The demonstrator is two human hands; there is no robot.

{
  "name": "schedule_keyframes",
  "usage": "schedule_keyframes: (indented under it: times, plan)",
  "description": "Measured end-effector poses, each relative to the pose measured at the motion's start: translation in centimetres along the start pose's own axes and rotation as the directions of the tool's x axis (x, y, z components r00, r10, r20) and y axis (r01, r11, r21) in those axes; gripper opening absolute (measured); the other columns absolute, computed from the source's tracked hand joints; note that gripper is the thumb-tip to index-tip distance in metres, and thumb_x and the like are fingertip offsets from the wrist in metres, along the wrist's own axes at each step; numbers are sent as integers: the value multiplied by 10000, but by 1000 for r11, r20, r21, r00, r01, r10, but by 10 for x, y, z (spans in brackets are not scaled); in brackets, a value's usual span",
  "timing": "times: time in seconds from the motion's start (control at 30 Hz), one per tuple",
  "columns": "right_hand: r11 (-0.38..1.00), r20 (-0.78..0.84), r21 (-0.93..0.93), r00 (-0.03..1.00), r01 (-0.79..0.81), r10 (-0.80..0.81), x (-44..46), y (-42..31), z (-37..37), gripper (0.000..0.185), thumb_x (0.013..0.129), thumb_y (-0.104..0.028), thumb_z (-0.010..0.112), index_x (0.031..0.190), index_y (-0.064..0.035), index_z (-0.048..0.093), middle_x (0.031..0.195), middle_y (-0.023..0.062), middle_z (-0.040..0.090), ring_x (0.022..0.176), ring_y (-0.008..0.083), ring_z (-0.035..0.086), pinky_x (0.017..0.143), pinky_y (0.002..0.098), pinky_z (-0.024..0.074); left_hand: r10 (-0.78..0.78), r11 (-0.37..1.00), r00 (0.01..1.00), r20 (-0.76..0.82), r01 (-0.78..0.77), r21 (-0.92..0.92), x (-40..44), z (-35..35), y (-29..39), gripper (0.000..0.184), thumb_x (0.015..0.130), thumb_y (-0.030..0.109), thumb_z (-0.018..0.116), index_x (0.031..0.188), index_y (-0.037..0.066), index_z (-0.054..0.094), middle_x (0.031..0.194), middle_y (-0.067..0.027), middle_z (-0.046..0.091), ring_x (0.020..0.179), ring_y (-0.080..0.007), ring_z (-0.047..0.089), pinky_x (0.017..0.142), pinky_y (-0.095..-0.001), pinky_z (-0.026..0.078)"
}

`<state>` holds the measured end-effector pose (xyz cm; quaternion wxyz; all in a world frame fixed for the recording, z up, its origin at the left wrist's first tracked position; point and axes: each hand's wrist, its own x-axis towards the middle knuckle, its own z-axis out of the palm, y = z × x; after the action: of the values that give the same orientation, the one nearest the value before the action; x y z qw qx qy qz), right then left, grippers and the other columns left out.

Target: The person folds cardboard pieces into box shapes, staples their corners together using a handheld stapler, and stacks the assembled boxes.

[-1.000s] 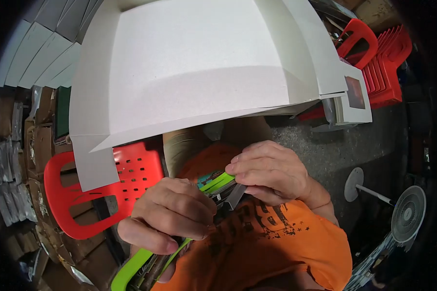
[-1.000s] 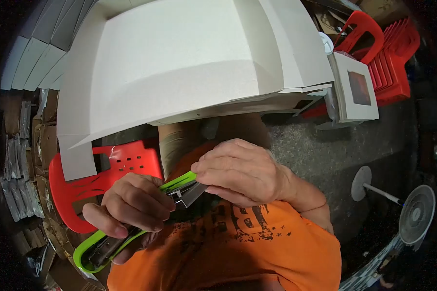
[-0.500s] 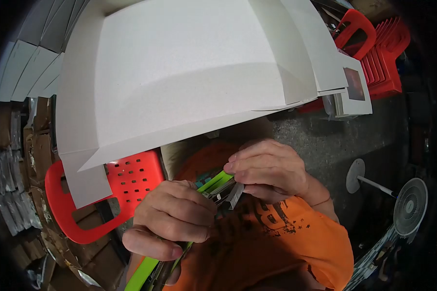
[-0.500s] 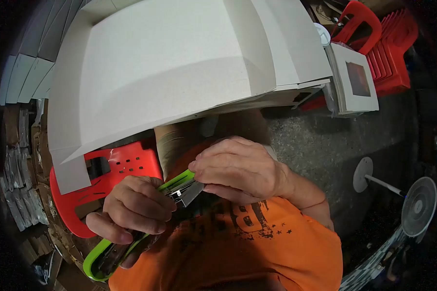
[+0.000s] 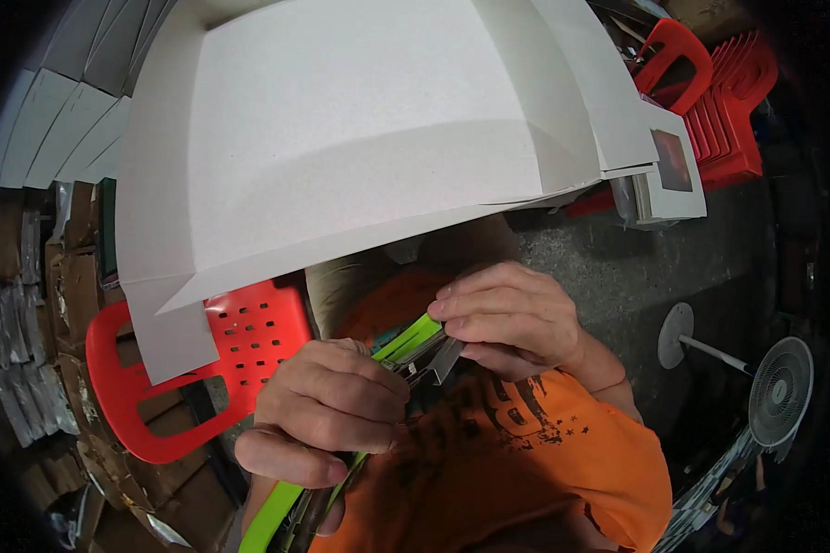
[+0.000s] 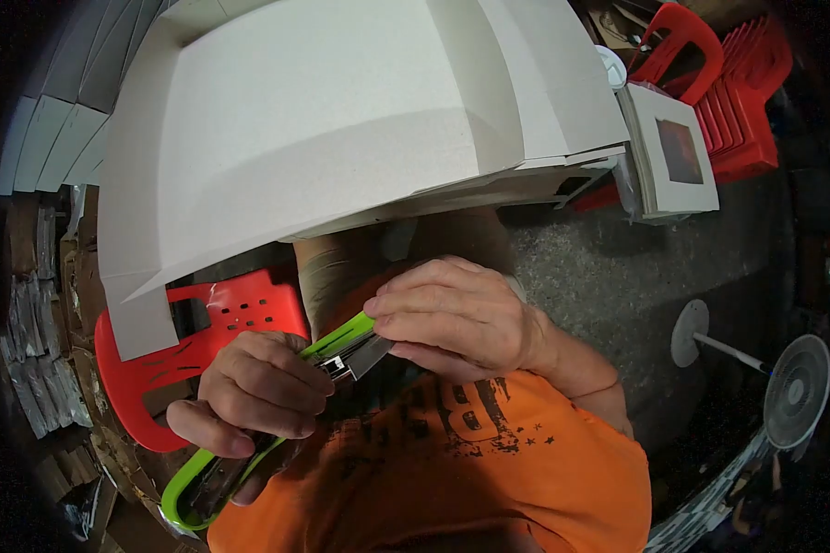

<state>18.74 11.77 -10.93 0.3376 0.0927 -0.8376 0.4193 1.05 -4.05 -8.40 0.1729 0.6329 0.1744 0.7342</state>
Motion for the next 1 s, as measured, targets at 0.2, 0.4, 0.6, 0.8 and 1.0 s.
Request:
schedule_keyframes:
  times: [0.2,0.4,0.6,0.8,1.0]
  plan:
    - [999,-33,-37,999,-15,14,0,2,-1,236,821,-60,830,1030,-27,725,1060,152,774,924,311,754,784,371,619,76,997,997,15,-76,18,1,-4,-7,470,1000,472,695,1054,87,430,748,-141,681,564,-244,663,493,-378,610]
    - [998,-41,55,999,-10,13,1,3,-2,328,768,2,856,1070,27,733,1082,181,754,938,321,755,781,383,621,69,998,997,26,-69,-9,2,-10,-2,464,1011,461,681,1066,86,413,790,-149,682,595,-243,673,482,-377,613]
    - [876,47,409,965,-255,259,1,-4,-9,364,755,20,841,1101,23,728,1120,190,755,994,321,757,863,365,611,79,993,987,-138,-66,99,-3,2,-2,416,1030,426,663,1016,76,438,800,-142,682,608,-246,678,503,-392,626]
    - [451,471,553,709,-701,525,-19,4,-31,330,995,-212,691,1193,52,705,1011,106,733,826,130,669,703,276,519,-562,624,776,285,172,762,3,-9,11,358,887,338,761,875,69,525,841,-123,645,658,-262,678,550,-344,560]
    - [536,735,18,374,-844,565,11,-3,-28,507,887,-423,809,1160,-6,721,892,61,733,806,133,664,702,302,513,-803,520,337,492,-7,854,5,7,-3,232,953,228,654,1030,23,578,783,-99,581,658,-232,672,533,-369,551]
